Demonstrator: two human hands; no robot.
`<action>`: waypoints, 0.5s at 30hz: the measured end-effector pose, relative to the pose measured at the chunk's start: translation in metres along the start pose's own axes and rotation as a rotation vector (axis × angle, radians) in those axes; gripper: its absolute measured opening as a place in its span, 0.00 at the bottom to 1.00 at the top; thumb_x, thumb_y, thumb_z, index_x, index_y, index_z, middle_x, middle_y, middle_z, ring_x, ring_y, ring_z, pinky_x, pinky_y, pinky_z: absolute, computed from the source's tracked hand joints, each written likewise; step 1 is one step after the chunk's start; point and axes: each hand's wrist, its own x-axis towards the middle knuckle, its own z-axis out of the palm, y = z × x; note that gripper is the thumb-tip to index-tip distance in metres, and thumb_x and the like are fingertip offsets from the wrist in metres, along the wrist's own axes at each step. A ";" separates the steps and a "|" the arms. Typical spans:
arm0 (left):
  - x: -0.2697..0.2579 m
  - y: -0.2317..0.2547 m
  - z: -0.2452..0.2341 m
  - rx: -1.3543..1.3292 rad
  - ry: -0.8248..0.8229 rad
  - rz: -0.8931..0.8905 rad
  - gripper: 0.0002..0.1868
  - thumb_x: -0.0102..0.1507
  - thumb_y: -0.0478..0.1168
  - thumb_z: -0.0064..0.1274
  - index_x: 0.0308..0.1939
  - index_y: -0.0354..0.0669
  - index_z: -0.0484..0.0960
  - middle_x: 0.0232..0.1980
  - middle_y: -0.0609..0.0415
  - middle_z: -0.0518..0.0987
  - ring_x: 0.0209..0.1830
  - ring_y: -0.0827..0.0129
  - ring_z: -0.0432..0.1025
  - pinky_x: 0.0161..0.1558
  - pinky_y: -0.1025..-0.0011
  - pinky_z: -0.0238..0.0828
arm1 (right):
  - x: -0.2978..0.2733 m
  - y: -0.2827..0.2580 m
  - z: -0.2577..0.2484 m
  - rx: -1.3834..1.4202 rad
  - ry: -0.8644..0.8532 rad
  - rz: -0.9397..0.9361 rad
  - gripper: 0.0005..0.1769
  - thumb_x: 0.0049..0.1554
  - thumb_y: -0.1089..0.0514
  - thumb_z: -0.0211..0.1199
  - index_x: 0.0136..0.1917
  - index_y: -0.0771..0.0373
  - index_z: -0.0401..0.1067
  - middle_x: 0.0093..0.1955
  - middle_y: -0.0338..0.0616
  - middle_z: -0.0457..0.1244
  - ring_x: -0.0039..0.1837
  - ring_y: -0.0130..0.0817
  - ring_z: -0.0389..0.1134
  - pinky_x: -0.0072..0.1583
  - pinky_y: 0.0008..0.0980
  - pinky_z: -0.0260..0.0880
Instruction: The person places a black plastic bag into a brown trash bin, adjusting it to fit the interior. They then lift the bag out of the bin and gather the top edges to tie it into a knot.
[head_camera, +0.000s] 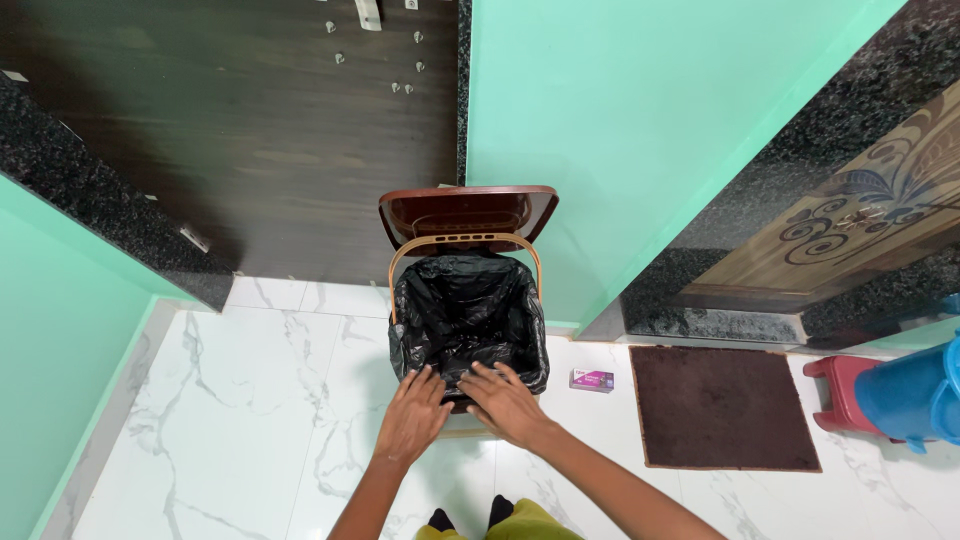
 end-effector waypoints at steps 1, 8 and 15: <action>0.000 0.000 0.001 0.040 0.019 0.021 0.22 0.68 0.47 0.46 0.57 0.34 0.78 0.58 0.44 0.79 0.68 0.57 0.65 0.72 0.58 0.53 | 0.002 -0.001 0.005 0.007 -0.029 0.015 0.24 0.64 0.53 0.57 0.71 0.61 0.64 0.73 0.45 0.61 0.80 0.40 0.51 0.79 0.50 0.40; -0.006 -0.020 0.005 0.067 0.031 0.048 0.21 0.58 0.29 0.51 0.55 0.36 0.81 0.44 0.50 0.83 0.49 0.66 0.76 0.71 0.61 0.57 | -0.014 0.041 0.002 -0.170 0.010 0.011 0.24 0.57 0.65 0.57 0.68 0.61 0.70 0.60 0.55 0.68 0.72 0.43 0.62 0.78 0.50 0.43; -0.001 -0.020 0.009 0.108 0.029 0.051 0.20 0.57 0.28 0.51 0.53 0.37 0.82 0.40 0.50 0.83 0.45 0.66 0.78 0.72 0.62 0.56 | -0.028 0.059 0.007 -0.242 0.121 -0.024 0.25 0.55 0.69 0.56 0.66 0.62 0.71 0.58 0.55 0.69 0.66 0.41 0.67 0.77 0.49 0.46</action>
